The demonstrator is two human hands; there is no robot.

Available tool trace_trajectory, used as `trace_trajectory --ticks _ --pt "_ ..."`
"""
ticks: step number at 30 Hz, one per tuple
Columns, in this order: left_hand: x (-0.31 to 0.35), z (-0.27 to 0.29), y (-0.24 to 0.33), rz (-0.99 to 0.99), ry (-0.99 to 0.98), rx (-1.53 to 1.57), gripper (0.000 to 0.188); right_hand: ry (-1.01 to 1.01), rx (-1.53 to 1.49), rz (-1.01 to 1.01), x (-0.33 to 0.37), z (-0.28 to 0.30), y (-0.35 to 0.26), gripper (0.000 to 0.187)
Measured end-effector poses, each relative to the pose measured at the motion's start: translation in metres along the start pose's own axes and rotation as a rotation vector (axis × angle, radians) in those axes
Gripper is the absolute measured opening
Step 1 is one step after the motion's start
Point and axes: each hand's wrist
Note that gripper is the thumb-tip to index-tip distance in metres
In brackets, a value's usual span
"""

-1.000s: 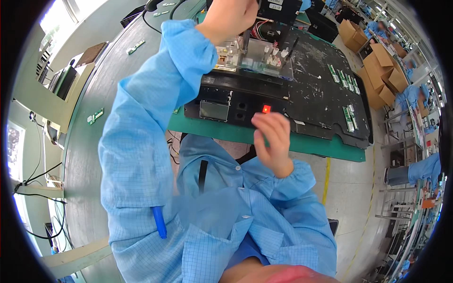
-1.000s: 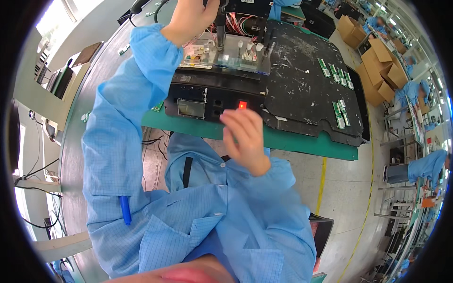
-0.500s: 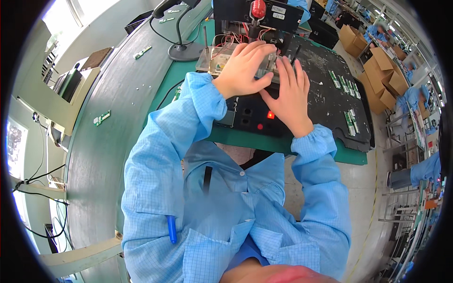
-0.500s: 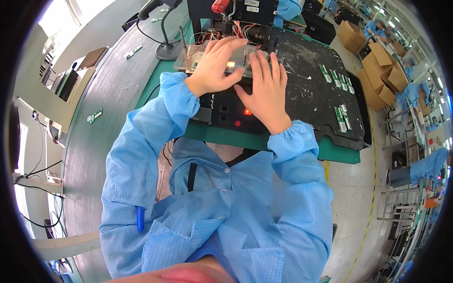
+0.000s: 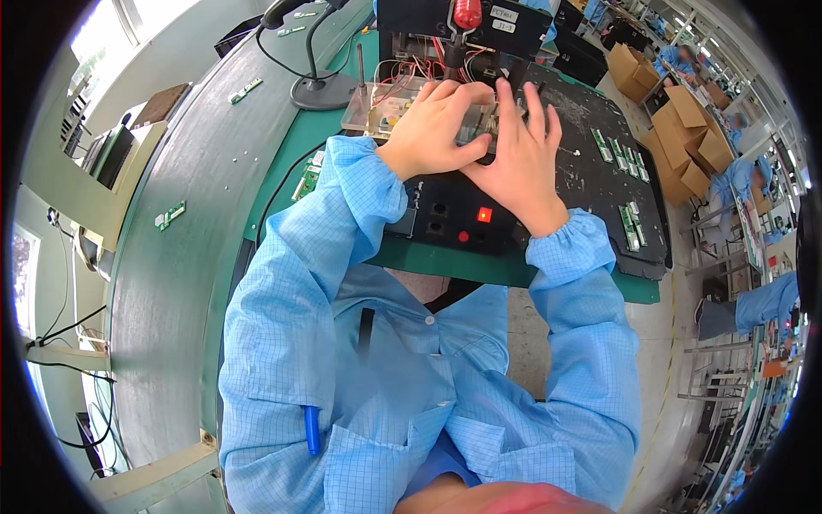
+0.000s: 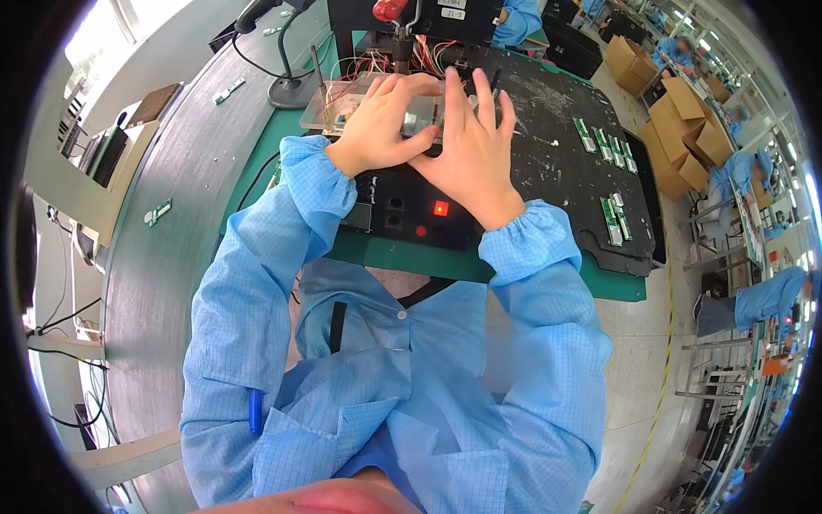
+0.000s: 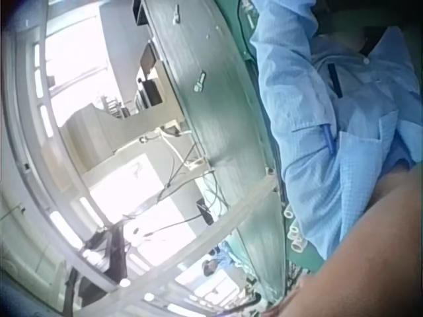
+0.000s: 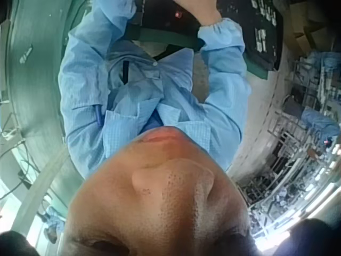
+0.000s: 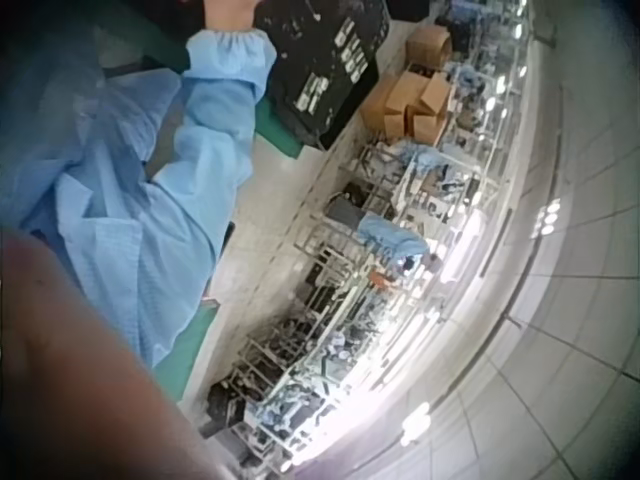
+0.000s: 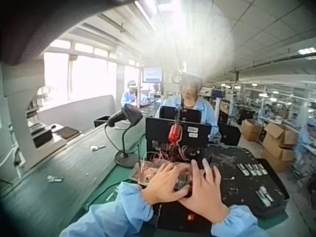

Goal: Testing printed circuit boards using a specialized testing fixture in a manufacturing environment.

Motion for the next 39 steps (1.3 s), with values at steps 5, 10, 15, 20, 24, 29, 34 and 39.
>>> trace_trajectory --ticks 5,10,15,20,24,29,34,39 --pt "0.000 0.000 0.001 0.047 -0.007 0.022 0.065 0.043 0.032 0.000 -0.002 0.005 0.000 0.097" --pt "-0.001 0.002 -0.001 0.044 -0.025 0.023 0.066 -0.062 -0.002 0.010 -0.006 0.011 0.003 0.097" --pt "-0.004 0.006 0.001 0.061 -0.069 0.037 0.083 -0.079 0.027 0.050 -0.006 0.010 0.011 0.097" --pt "-0.003 0.007 0.003 0.075 -0.081 0.042 0.093 -0.094 -0.006 0.111 -0.006 0.016 0.017 0.095" --pt "-0.002 0.006 0.000 0.094 -0.077 0.075 0.095 -0.060 0.020 0.149 -0.012 0.020 0.024 0.095" --pt "-0.004 0.010 0.001 0.161 -0.095 0.144 0.077 0.086 -0.144 0.064 -0.039 0.027 0.054 0.041" --pt "-0.003 0.002 -0.012 0.296 -0.056 0.421 0.053 -0.177 -0.202 0.020 -0.049 0.014 0.066 0.012" --pt "-0.005 0.007 -0.016 0.371 -0.115 0.548 0.041 -0.205 -0.263 0.068 -0.057 0.014 0.061 0.011"
Point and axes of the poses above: each hand's wrist, its own x-axis away from the middle knuckle, its own z-axis out of the back of the hand, y = z × x, and after that the axes turned 6 degrees about y, right-handed
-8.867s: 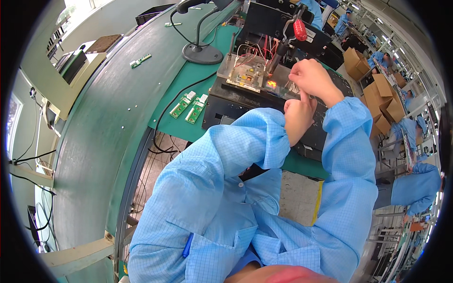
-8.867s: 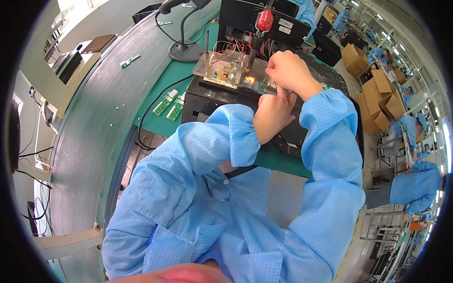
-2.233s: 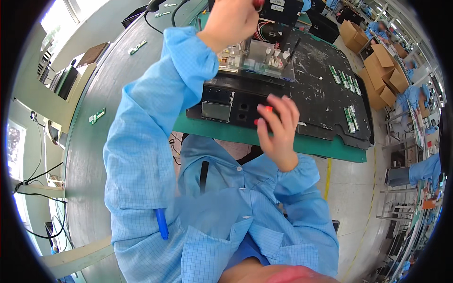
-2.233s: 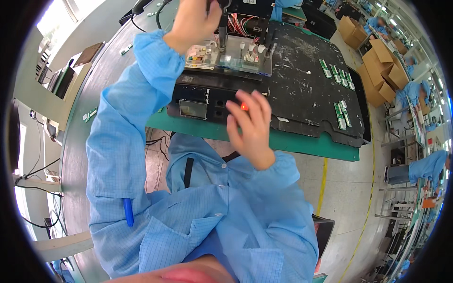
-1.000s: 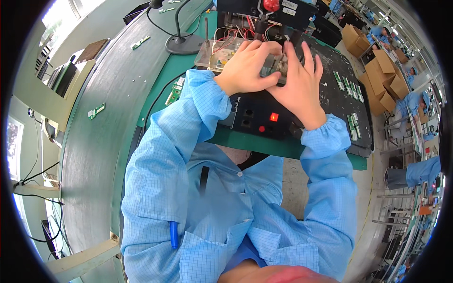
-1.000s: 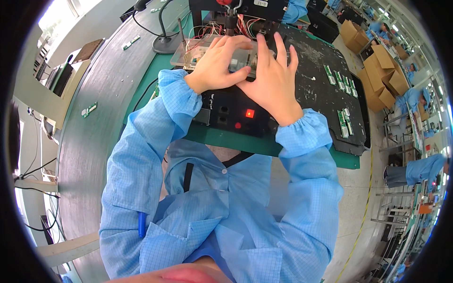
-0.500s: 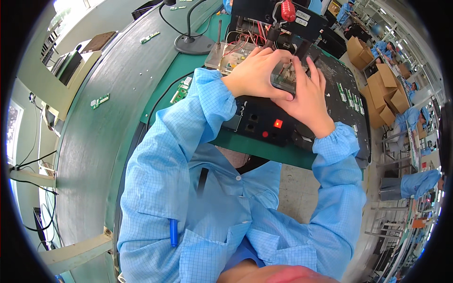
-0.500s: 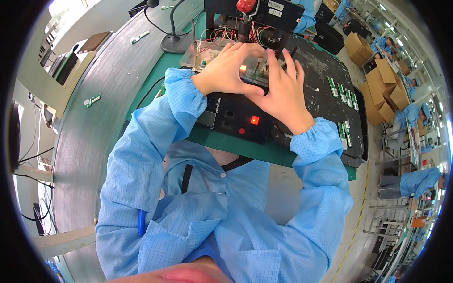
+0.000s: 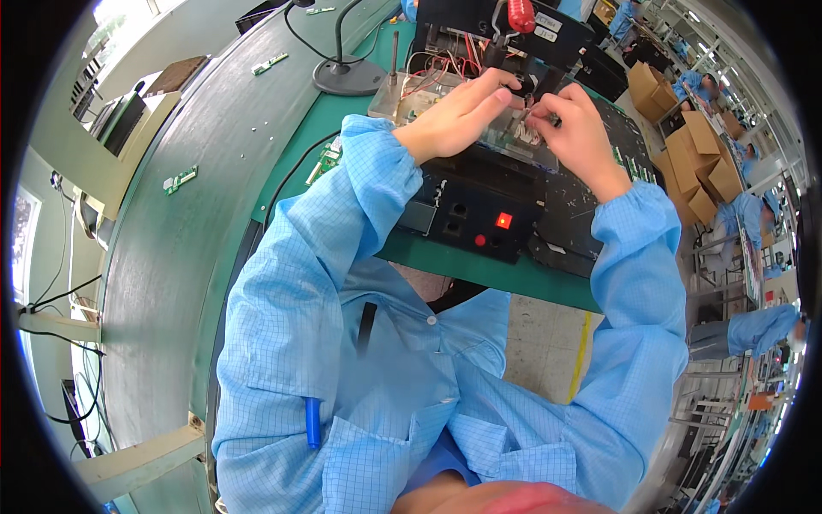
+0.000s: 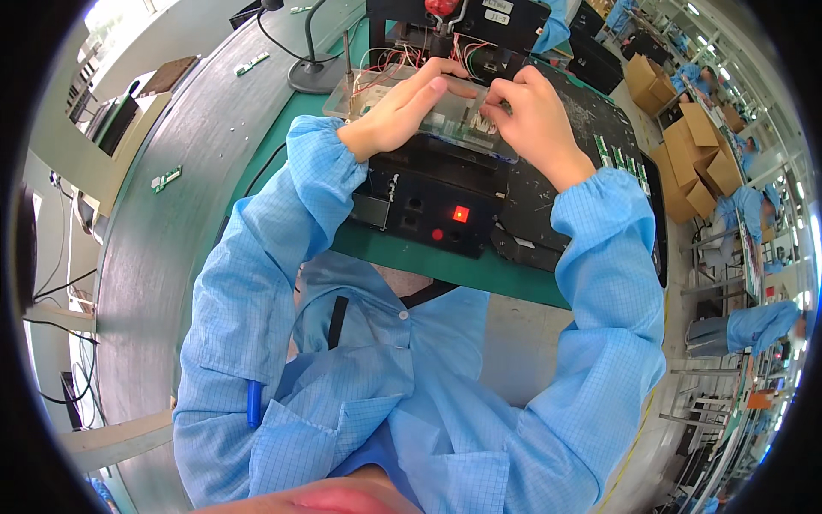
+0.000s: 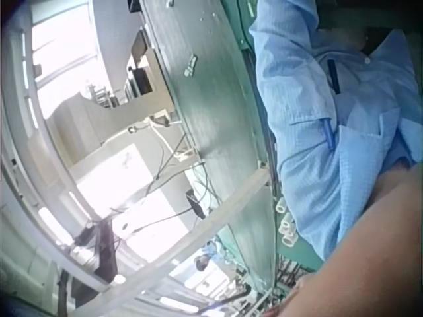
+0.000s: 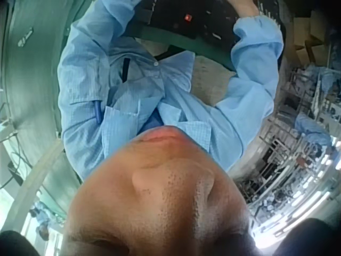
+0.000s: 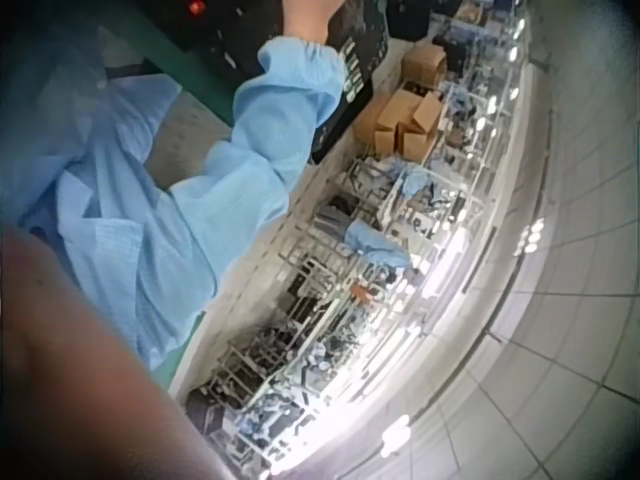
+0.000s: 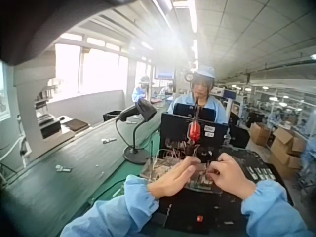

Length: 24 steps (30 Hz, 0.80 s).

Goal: Testing printed circuit boards using a specialized testing fixture in a manufacturing environment.

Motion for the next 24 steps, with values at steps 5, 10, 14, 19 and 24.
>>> trace_trajectory --ticks 5,10,14,19,24 --pt "0.000 0.003 0.003 0.041 -0.008 0.060 0.057 -0.047 0.116 -0.110 -0.002 -0.003 -0.010 0.011" --pt "0.000 0.002 0.007 0.192 -0.017 0.178 0.064 -0.083 0.045 -0.176 -0.005 -0.004 -0.008 0.009" --pt "-0.001 0.004 0.010 0.178 -0.007 0.114 0.062 -0.084 0.012 -0.197 -0.003 -0.005 -0.006 0.008" --pt "-0.003 0.004 0.012 0.172 0.007 0.067 0.061 -0.067 -0.093 -0.247 -0.007 -0.004 -0.004 0.009" --pt "-0.003 0.004 0.009 0.129 0.003 0.034 0.060 -0.030 0.031 -0.155 -0.001 -0.008 -0.005 0.011"
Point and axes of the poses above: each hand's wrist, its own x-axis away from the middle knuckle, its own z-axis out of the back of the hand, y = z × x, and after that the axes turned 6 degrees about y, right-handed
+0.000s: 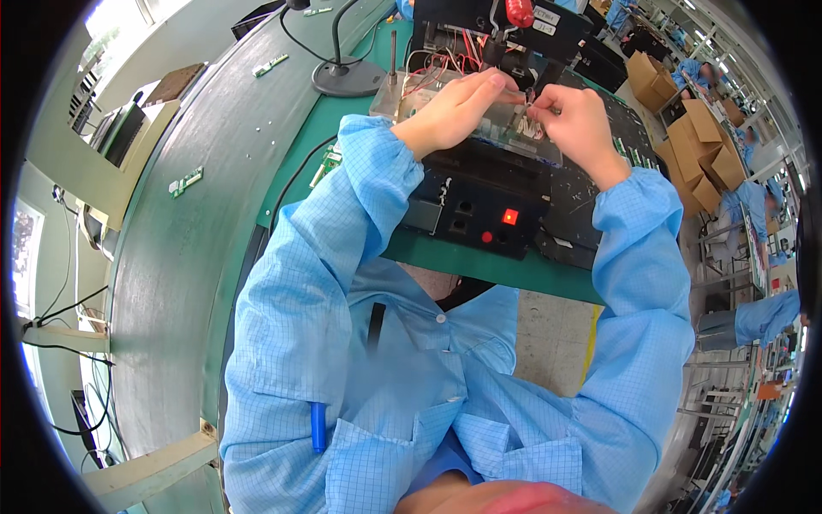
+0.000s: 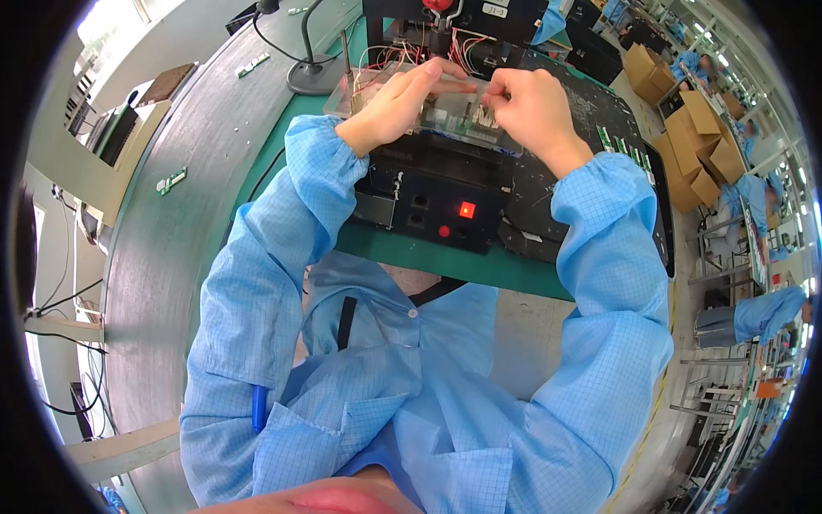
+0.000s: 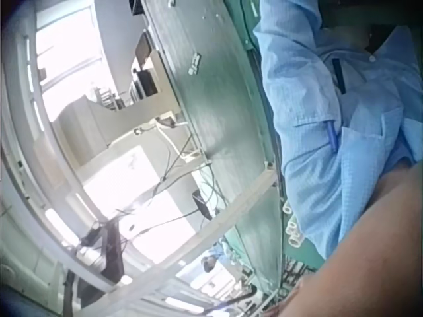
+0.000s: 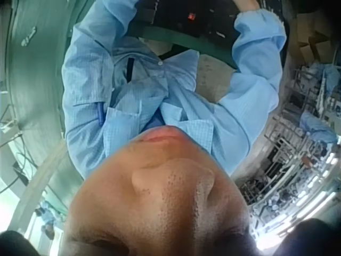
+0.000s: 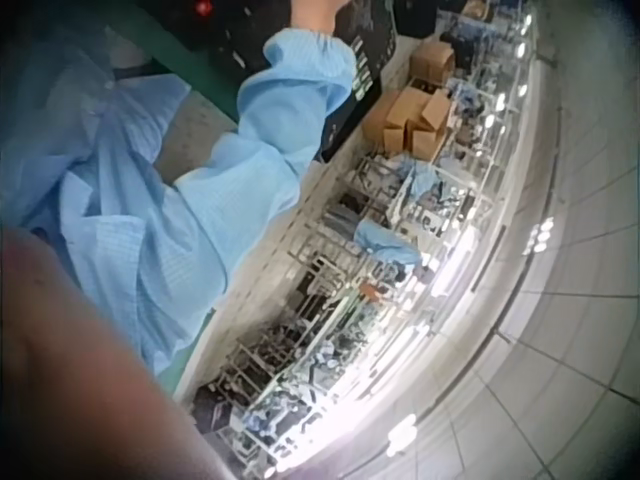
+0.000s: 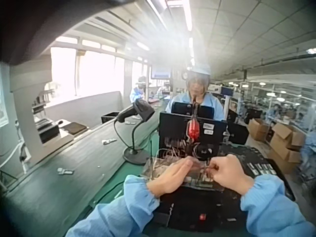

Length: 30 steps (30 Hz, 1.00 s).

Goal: Testing printed circuit boards using a specialized testing fixture in a manufacturing environment.

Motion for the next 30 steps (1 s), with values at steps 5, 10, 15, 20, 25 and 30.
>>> trace_trajectory --ticks 5,10,15,20,25,30 --pt "0.000 -0.001 -0.005 -0.011 -0.001 0.040 0.058 -0.041 -0.040 -0.037 -0.007 0.003 0.002 0.010" --pt "-0.002 0.003 -0.004 -0.018 -0.007 -0.016 0.054 -0.076 -0.035 0.006 -0.010 0.008 -0.002 0.010" --pt "-0.002 -0.001 -0.009 0.056 -0.019 0.111 0.048 -0.039 -0.015 -0.015 -0.003 -0.002 0.002 0.010" --pt "0.001 0.000 -0.005 0.035 -0.023 0.078 0.044 -0.081 -0.066 -0.071 -0.003 0.010 -0.005 0.013" --pt "0.004 -0.002 -0.006 -0.096 -0.008 -0.041 0.039 -0.070 -0.125 -0.051 0.004 0.024 0.007 0.021" --pt "0.001 0.002 -0.007 -0.140 -0.031 -0.094 0.040 -0.118 -0.203 -0.084 0.003 0.016 0.015 0.015"
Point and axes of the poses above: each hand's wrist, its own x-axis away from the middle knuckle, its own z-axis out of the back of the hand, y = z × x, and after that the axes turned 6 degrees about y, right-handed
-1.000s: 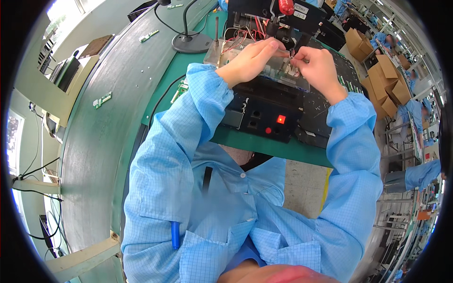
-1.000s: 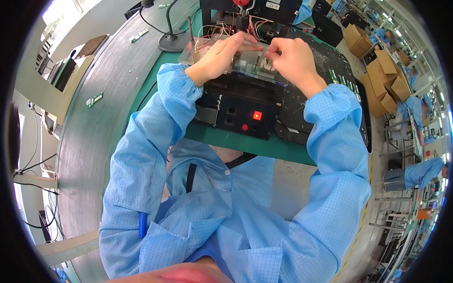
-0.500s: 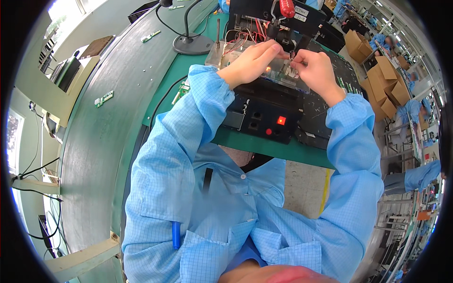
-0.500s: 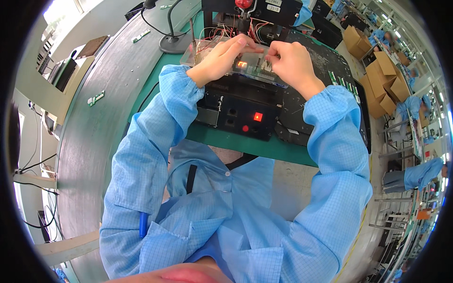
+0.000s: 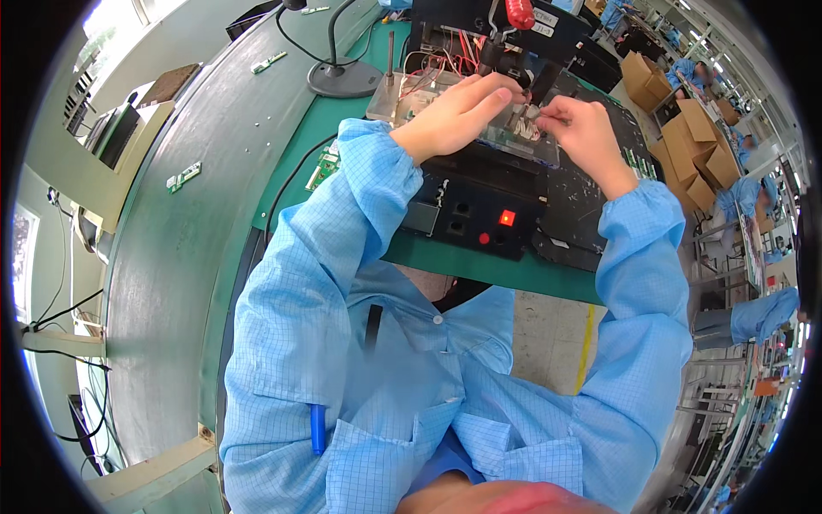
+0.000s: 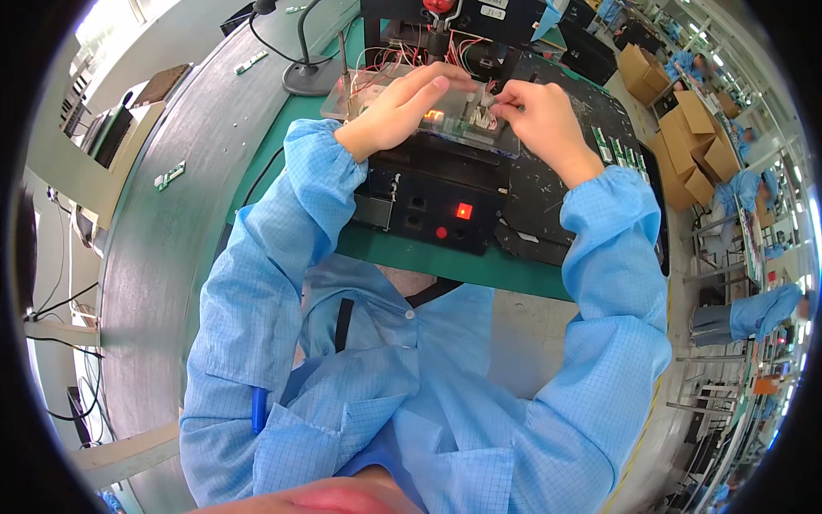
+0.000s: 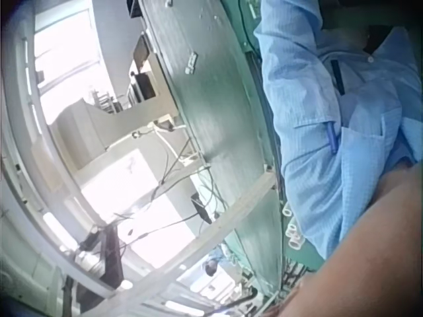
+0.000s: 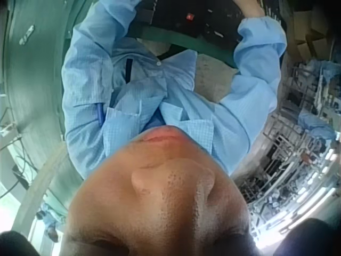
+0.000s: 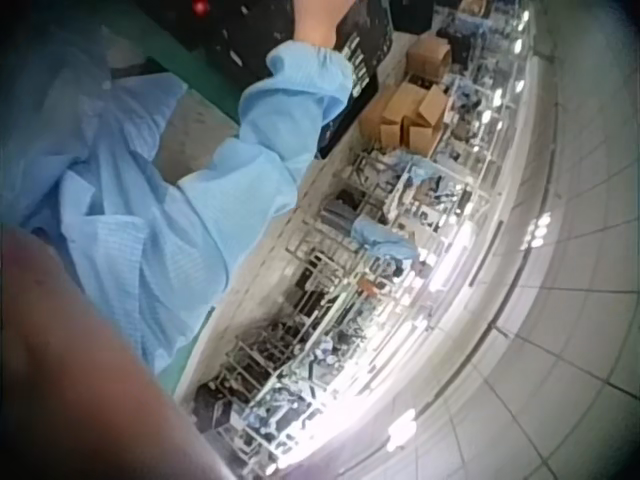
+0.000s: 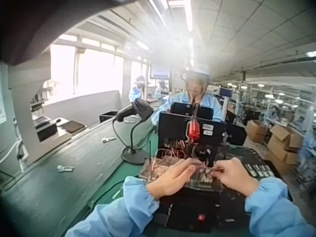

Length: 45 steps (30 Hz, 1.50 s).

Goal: Testing printed circuit boards using a specialized testing fixture in a manufacturing environment.

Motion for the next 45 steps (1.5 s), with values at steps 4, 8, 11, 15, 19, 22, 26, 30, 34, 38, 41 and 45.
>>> trace_trajectory --ticks 4,8,11,15,19,22,26,30,34,38,41,45 --pt "0.003 -0.005 0.006 0.047 0.001 -0.035 0.041 -0.002 0.017 -0.043 0.002 -0.002 0.002 0.013" --pt "0.001 -0.004 0.000 0.004 0.005 0.008 0.043 -0.032 0.038 -0.092 0.003 0.001 -0.005 0.017" --pt "0.002 -0.002 -0.002 -0.027 0.000 0.004 0.043 -0.006 0.138 0.076 -0.003 0.007 -0.013 0.022" --pt "0.002 -0.004 0.000 -0.046 0.002 -0.016 0.043 0.036 0.076 0.078 -0.003 0.006 -0.025 0.023" --pt "0.001 -0.003 0.002 -0.023 0.001 0.045 0.043 -0.057 0.073 0.017 -0.007 0.003 -0.023 0.022" --pt "0.001 -0.002 0.003 0.012 -0.009 0.117 0.043 -0.060 0.116 0.048 -0.011 0.000 -0.020 0.020" --pt "0.003 -0.002 0.001 0.018 -0.004 0.163 0.044 -0.017 0.095 0.057 -0.012 0.010 -0.029 0.018" --pt "-0.001 -0.001 0.004 0.004 -0.010 0.187 0.044 0.023 0.085 0.015 -0.005 0.015 -0.005 0.015" --pt "0.001 0.000 0.008 0.079 -0.013 0.200 0.044 -0.054 0.100 0.026 -0.010 0.015 -0.010 0.016" --pt "0.000 0.000 0.007 0.087 -0.018 0.169 0.045 -0.053 0.056 0.037 -0.016 0.007 -0.025 0.015" --pt "-0.001 -0.002 0.002 0.058 -0.016 0.135 0.045 -0.073 0.050 0.046 -0.017 -0.003 -0.016 0.011" --pt "0.003 -0.005 0.007 -0.011 -0.006 -0.063 0.046 -0.009 0.014 0.079 -0.013 -0.008 -0.022 0.008"
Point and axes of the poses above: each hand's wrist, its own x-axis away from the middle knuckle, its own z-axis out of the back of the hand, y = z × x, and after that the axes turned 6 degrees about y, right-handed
